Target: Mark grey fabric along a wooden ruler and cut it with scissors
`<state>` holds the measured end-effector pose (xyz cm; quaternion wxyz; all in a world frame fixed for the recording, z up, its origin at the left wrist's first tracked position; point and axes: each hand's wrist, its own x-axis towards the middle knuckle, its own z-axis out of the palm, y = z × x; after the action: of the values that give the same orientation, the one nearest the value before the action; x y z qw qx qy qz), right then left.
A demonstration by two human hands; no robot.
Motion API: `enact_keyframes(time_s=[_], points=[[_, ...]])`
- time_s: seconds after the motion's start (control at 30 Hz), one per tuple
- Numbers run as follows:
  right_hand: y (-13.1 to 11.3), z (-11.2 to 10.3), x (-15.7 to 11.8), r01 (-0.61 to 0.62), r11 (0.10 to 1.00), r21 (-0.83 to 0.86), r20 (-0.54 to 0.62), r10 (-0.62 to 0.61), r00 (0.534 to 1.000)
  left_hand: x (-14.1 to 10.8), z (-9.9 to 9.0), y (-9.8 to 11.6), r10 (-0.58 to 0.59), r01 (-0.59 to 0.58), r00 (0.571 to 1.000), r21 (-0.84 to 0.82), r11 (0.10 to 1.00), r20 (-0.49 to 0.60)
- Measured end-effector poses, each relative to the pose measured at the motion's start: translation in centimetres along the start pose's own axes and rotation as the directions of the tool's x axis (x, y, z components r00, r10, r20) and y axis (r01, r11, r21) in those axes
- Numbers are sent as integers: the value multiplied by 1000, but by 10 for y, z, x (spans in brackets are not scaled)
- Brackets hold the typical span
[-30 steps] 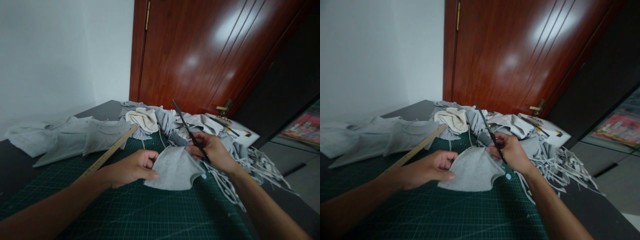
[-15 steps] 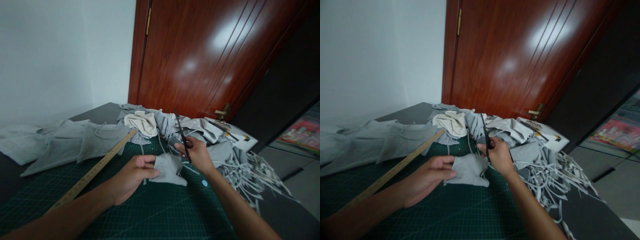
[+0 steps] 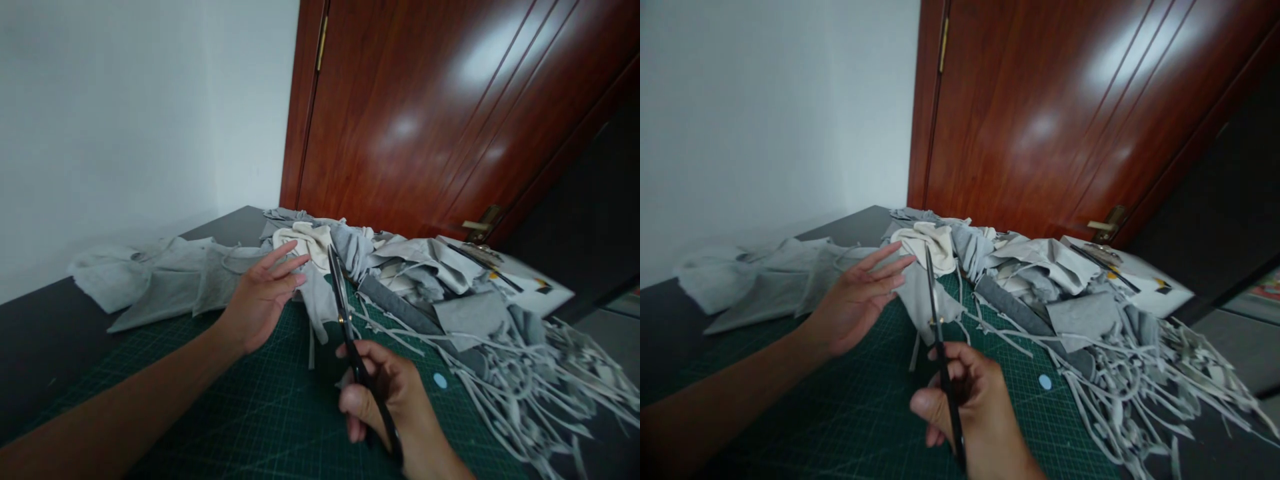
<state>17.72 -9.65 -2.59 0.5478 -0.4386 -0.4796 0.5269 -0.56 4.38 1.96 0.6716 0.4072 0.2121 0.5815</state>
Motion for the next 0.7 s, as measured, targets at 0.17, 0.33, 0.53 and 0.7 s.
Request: enact_keyframes(time_s=[0.17, 0.33, 0.53, 0.7], points=[[7, 6, 0, -31, 999, 29, 5, 30, 1000, -2, -2, -12, -66, 69, 993, 28, 997, -96], [7, -4, 9, 37, 999, -20, -109, -39, 993, -13, 1, -26, -204, 211, 976, 85, 974, -81], [7, -8, 13, 78, 994, -76, -168, -90, 982, -25, 5, -31, -331, 336, 942, 136, 932, -57], [6, -4, 13, 41, 994, -97, -129, -54, 990, -29, 7, -32, -473, 458, 880, 200, 866, 34]])
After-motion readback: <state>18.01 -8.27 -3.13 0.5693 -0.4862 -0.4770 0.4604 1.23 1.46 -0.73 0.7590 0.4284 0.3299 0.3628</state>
